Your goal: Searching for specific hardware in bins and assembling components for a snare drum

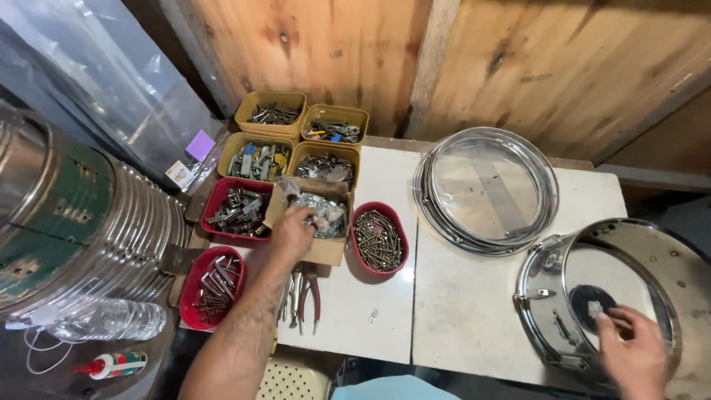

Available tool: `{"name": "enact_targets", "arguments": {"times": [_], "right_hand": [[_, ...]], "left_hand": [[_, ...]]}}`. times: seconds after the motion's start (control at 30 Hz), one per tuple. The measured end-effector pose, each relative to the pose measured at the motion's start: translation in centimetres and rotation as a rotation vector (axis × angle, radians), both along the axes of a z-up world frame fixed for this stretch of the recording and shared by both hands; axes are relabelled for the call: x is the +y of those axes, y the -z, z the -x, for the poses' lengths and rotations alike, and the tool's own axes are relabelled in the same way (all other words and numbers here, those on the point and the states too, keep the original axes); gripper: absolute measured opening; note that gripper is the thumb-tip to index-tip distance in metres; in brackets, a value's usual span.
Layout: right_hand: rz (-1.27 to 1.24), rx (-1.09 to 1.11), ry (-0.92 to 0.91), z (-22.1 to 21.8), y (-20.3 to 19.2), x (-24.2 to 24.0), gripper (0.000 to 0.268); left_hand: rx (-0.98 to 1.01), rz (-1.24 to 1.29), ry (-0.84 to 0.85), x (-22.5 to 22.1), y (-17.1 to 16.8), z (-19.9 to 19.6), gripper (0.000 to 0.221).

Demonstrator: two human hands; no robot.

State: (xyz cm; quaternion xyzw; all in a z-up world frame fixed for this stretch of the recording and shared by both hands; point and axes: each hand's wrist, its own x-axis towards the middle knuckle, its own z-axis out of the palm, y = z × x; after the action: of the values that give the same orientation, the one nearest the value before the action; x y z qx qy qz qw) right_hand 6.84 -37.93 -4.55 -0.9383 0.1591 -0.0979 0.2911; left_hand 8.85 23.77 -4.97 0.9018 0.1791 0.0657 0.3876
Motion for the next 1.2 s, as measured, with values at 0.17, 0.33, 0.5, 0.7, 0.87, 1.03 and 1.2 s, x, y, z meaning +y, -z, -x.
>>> {"name": "enact_targets", "arguments": {"times": [0.17, 0.33, 0.5, 0.7, 0.87, 1.03, 1.2], "right_hand": [[0.085, 0.095, 0.180, -0.4, 6.0, -3.8, 0.038], [0.093, 0.249, 0.276, -1.3, 4.5, -2.5, 0.053], [0.252, 0.496, 0.110, -2.2, 3.9, -1.2, 0.058], [0.231, 0.489, 0.159, -2.1, 3.5, -0.7, 0.055], [0.247, 0.486, 0.134, -2.2, 4.4, -1.3, 0.057], [0.255, 0.477, 0.109, -2.5, 5.0, -1.9, 0.057], [0.175, 0.536, 0.109, -2.8, 3.3, -0.8, 0.052]], "left_hand": [[0.100, -0.113, 0.121, 3.8, 1.1, -2.2, 0.032], [0.091, -0.199, 0.094, 3.6, 0.6, -4.0, 0.049], [0.342, -0.217, 0.116, 0.0, -2.4, -4.3, 0.059], [0.100, -0.187, 0.073, 1.1, 5.6, -6.7, 0.024], [0.157, -0.075, -0.061, 3.3, 0.8, -6.3, 0.020], [0.264, -0.109, -0.026, -1.1, -3.8, -4.0, 0.011], [0.431, 0.049, 0.205, -10.7, -7.1, -0.2, 0.021]]}}
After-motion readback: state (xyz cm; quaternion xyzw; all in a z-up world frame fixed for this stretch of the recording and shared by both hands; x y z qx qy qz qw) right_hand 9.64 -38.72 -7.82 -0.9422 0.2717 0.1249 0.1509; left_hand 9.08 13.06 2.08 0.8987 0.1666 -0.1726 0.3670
